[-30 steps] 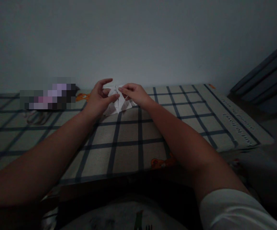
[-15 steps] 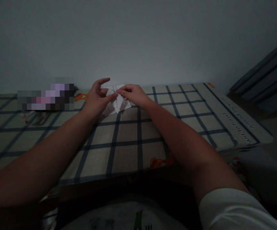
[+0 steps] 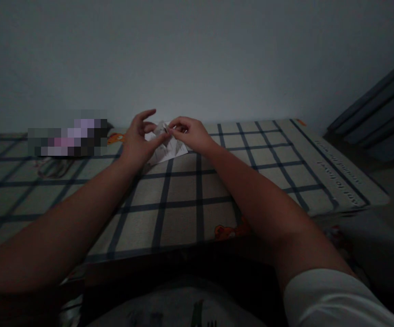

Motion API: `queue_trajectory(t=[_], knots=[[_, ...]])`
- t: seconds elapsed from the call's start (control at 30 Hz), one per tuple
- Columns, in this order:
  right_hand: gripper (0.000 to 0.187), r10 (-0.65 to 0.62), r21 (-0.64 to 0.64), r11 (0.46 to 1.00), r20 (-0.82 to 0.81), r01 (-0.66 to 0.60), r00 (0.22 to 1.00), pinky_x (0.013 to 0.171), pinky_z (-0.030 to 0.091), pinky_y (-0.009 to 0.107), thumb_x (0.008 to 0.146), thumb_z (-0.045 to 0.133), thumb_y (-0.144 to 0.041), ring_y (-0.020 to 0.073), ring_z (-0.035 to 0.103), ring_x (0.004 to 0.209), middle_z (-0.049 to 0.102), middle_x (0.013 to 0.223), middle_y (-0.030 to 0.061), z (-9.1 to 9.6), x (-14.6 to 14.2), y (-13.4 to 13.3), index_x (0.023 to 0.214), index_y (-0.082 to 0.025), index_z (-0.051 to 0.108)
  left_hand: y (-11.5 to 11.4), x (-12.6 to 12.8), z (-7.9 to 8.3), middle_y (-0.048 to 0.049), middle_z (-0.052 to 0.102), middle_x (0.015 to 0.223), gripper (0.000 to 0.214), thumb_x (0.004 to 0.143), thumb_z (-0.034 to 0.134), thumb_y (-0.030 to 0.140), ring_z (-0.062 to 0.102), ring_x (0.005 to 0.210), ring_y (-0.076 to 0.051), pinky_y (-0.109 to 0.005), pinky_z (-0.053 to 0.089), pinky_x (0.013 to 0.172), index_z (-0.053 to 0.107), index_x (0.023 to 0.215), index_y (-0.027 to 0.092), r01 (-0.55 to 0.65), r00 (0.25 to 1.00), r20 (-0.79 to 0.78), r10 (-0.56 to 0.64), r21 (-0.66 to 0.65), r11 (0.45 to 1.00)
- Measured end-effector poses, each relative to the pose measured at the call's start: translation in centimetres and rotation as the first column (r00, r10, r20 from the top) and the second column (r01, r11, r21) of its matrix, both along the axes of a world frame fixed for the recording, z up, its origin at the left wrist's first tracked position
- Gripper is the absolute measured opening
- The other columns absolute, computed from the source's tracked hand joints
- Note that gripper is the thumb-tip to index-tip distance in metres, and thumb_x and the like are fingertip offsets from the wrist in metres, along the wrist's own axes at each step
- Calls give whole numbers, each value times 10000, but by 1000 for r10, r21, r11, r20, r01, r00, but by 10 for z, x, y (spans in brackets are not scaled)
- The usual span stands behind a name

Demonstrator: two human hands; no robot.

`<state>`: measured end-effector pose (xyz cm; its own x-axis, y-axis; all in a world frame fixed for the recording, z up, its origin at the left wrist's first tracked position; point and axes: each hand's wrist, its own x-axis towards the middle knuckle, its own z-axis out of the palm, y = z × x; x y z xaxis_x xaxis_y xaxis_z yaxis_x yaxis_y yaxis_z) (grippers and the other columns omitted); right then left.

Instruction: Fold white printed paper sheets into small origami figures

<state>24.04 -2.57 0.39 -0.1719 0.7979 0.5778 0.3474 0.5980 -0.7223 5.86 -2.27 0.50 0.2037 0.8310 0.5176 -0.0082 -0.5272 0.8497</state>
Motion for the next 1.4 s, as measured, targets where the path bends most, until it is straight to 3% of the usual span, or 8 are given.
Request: queue_trajectory(t=[0.1, 0.17, 0.3, 0.37, 0.47, 0.73, 1.17, 1.4], knots=[[160, -51, 99, 994, 36, 47, 998, 755, 449, 268, 852, 621, -300, 143, 576, 820, 656, 908, 37, 4, 1, -5, 939, -179, 679, 2, -1, 2, -87, 548, 1362, 777, 574, 893, 326, 453, 1314, -301, -342, 463, 916, 529, 1260, 283, -90, 996, 6, 90, 82, 993], [149, -79, 181, 981, 73, 65, 994, 809, 455, 291, 866, 598, -271, 157, 584, 866, 665, 957, 50, 6, 2, -8, 951, -188, 689, 9, -2, 2, -73, 499, 1422, 733, 607, 871, 413, 444, 1323, -295, -312, 477, 868, 533, 1247, 298, -139, 988, 75, 136, 41, 989], [139, -116, 271, 960, 145, 73, 983, 899, 450, 346, 877, 591, -254, 184, 585, 898, 674, 993, 67, 6, 6, -9, 943, -201, 701, 23, -1, -2, -52, 664, 1064, 541, 789, 608, 665, 653, 969, -210, -264, 487, 632, 549, 1192, 308, 57, 970, 242, 21, -312, 948], [139, -118, 289, 955, 175, 63, 977, 917, 451, 360, 879, 590, -254, 198, 591, 931, 681, 1010, 72, 5, 7, -7, 942, -206, 703, 23, 1, -3, -34, 674, 907, 462, 775, 656, 609, 660, 784, -171, -253, 473, 556, 585, 1081, 270, 177, 968, 237, -83, -409, 895], [149, -104, 295, 955, 202, 41, 974, 965, 443, 377, 879, 588, -253, 212, 602, 1010, 691, 1042, 79, 3, 7, -5, 956, -209, 709, 16, 4, -1, 2, 670, 887, 339, 705, 771, 326, 625, 694, -113, -218, 486, 561, 596, 981, 240, 246, 953, 269, -139, -420, 873], [194, -49, 202, 979, 216, 4, 975, 1021, 449, 410, 844, 612, -218, 222, 603, 1172, 706, 1162, 58, 0, 7, -4, 991, -232, 738, 13, 3, 2, -16, 682, 988, 489, 644, 783, 149, 649, 791, -126, -225, 524, 653, 571, 1076, 238, 248, 946, 292, -140, -377, 892], [197, -20, 75, 997, 71, 15, 997, 853, 521, 305, 819, 648, -237, 181, 649, 1019, 715, 1122, 56, 1, 3, -5, 990, -220, 744, 19, 4, -2, -24, 691, 1048, 609, 645, 724, 35, 686, 870, -158, -218, 564, 670, 561, 1181, 274, 212, 945, 315, -86, -393, 895], [195, 56, -226, 968, -211, -104, 976, 661, 502, 218, 852, 663, -313, 113, 645, 762, 689, 807, 16, -3, -1, 2, 995, -180, 656, 16, 4, 2, -1, 696, 1102, 616, 658, 720, 25, 667, 798, -95, -177, 569, 676, 568, 1196, 282, 209, 935, 349, -60, -406, 889]])
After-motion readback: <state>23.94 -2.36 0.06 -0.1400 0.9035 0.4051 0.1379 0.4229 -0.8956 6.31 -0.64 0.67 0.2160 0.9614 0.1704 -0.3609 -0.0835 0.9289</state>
